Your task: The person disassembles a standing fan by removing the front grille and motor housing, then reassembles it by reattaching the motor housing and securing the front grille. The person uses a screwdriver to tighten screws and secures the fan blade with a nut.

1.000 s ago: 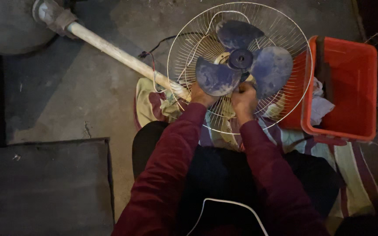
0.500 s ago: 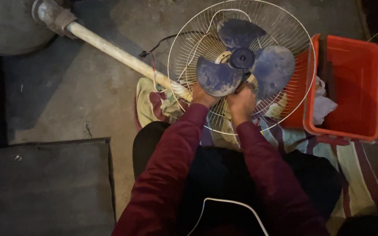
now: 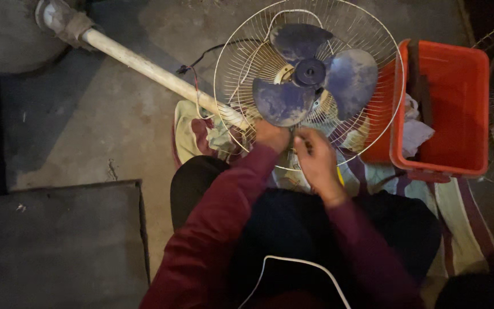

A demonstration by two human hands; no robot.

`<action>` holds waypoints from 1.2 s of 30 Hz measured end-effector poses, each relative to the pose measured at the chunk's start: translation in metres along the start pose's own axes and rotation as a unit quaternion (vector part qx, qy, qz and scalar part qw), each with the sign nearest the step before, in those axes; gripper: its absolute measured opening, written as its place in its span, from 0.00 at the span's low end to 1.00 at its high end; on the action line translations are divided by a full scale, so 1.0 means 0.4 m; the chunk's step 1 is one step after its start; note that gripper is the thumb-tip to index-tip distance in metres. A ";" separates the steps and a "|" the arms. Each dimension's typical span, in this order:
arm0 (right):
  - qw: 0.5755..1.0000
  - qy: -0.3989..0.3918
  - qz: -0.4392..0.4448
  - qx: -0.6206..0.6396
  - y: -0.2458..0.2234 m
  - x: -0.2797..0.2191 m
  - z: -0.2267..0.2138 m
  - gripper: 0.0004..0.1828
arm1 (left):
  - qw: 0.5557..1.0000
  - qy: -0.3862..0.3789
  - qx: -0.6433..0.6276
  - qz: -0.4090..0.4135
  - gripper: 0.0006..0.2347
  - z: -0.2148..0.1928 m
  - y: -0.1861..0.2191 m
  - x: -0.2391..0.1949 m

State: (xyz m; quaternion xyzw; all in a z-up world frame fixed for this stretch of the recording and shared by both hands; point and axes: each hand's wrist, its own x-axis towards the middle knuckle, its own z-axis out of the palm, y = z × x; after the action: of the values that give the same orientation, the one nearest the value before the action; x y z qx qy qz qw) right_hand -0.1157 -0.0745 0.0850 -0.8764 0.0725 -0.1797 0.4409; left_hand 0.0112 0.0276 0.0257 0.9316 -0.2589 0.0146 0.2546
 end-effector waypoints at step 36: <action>0.970 0.149 -0.169 -0.094 0.014 -0.075 -0.155 0.11 | 0.850 -0.081 -0.518 0.058 0.23 -0.094 0.212 -0.148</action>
State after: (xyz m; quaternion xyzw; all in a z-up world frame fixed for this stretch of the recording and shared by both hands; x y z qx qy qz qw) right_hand -0.1667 -0.1156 0.1068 -0.8768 0.0053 -0.3725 0.3039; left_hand -0.0777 0.0114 0.0885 0.6461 -0.3021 -0.1827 0.6767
